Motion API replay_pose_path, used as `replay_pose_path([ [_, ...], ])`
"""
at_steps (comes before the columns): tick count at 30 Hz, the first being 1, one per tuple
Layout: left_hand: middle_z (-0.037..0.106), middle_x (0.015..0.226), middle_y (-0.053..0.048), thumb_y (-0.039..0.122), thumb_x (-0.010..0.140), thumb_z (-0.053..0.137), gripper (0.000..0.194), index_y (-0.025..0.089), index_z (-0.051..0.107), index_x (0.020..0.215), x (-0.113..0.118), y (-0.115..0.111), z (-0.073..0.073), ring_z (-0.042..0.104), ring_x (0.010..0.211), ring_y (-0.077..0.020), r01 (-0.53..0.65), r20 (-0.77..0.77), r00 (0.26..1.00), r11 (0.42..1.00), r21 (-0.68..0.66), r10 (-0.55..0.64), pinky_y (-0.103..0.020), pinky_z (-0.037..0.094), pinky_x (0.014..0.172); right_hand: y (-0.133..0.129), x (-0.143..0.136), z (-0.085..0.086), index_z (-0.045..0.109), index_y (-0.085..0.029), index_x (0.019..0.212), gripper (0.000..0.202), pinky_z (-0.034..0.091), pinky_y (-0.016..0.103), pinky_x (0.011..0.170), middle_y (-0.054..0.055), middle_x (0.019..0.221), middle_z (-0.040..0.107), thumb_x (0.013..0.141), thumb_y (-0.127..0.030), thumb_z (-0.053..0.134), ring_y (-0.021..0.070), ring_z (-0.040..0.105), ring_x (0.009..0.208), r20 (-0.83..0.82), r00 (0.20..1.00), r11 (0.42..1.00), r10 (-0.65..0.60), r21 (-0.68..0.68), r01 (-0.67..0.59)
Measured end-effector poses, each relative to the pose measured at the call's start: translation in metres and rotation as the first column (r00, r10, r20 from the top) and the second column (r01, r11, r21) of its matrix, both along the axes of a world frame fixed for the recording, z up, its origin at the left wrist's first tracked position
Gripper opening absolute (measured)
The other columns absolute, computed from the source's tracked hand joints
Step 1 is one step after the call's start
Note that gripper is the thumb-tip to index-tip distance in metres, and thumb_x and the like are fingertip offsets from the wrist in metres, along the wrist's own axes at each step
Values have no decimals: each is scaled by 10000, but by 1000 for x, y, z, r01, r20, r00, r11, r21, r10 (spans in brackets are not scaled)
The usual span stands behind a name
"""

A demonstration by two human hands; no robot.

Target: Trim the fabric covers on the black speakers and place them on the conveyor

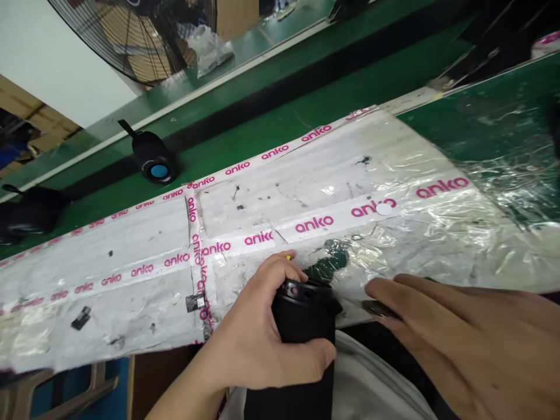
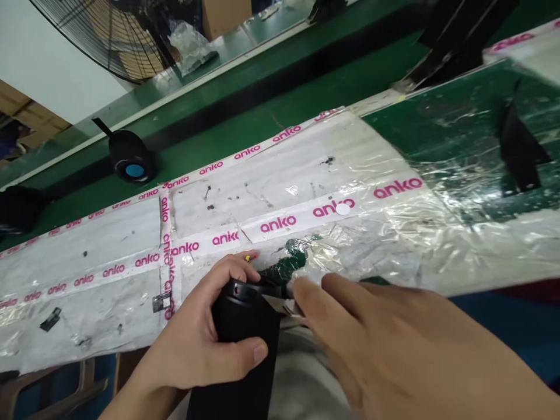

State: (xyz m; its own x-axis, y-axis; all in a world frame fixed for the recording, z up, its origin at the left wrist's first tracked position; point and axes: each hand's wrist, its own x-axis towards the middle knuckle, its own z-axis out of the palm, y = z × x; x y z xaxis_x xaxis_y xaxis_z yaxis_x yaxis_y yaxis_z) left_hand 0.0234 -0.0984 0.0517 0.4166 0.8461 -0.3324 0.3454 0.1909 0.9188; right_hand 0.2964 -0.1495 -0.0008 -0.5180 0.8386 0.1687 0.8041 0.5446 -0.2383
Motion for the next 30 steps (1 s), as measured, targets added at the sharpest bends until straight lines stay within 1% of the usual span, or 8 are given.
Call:
replay_pose_path([
  [4,603,1236,-61,263,665,915,507,280,586,1050,-2,-2,0,438,1606,-473,-15,21,1000,999,-34,16,-604,385,1261,-2,-21,3,613,-232,1292,401,446,360,488,6,866,755,919,-102,545,199,684,568,-81,996,998,45,56,-40],
  [6,591,1310,-73,256,660,919,533,283,583,1073,-2,-2,-1,452,1597,-455,-19,18,1000,998,-52,20,-606,376,1272,-2,-32,3,570,-238,1282,440,449,373,456,-23,842,746,890,-54,497,183,693,541,-119,992,997,32,69,-24],
  [10,573,1402,-87,247,659,931,557,285,564,1077,-3,-2,-3,401,1658,-441,-8,14,1000,999,-52,9,-593,362,1302,-3,-41,3,557,-259,1294,468,455,376,445,-47,831,736,879,-59,476,182,705,539,-133,991,999,-5,44,11],
  [14,605,1280,-64,224,653,910,524,276,559,1039,-2,0,-1,430,1627,-455,1,10,1000,1000,-5,-1,-549,449,1234,-4,-40,4,535,-252,1264,483,441,370,422,-30,832,743,820,-68,491,190,715,530,-132,991,999,18,45,-12],
  [18,606,1211,-53,214,631,891,508,268,555,1008,0,2,1,522,1518,-441,-9,7,1000,1000,13,9,-494,531,1109,-3,-39,5,538,-243,1179,436,408,381,386,-10,772,697,762,-114,541,221,679,462,-80,995,998,61,29,-58],
  [23,621,1170,-45,192,625,887,506,261,551,998,2,4,4,614,1354,-389,47,-39,998,997,55,-45,-503,532,1102,-4,-38,3,550,-240,1170,391,351,371,370,-25,710,646,805,-99,533,219,656,423,-80,996,999,47,3,-47],
  [27,612,1097,-38,197,657,853,465,261,516,970,6,4,9,639,1185,-331,64,-92,994,995,75,-57,-445,552,949,-10,-36,1,557,-239,1206,441,319,392,399,-21,716,657,789,-93,549,233,646,415,-79,997,999,-1,-32,-2],
  [30,602,1085,-32,203,670,841,449,258,511,969,11,4,11,623,1018,-273,82,-141,988,994,77,-71,-423,538,869,-4,-32,7,536,-266,1105,348,299,399,381,-45,663,620,805,-94,575,220,610,375,-102,994,996,50,-70,-57],
])
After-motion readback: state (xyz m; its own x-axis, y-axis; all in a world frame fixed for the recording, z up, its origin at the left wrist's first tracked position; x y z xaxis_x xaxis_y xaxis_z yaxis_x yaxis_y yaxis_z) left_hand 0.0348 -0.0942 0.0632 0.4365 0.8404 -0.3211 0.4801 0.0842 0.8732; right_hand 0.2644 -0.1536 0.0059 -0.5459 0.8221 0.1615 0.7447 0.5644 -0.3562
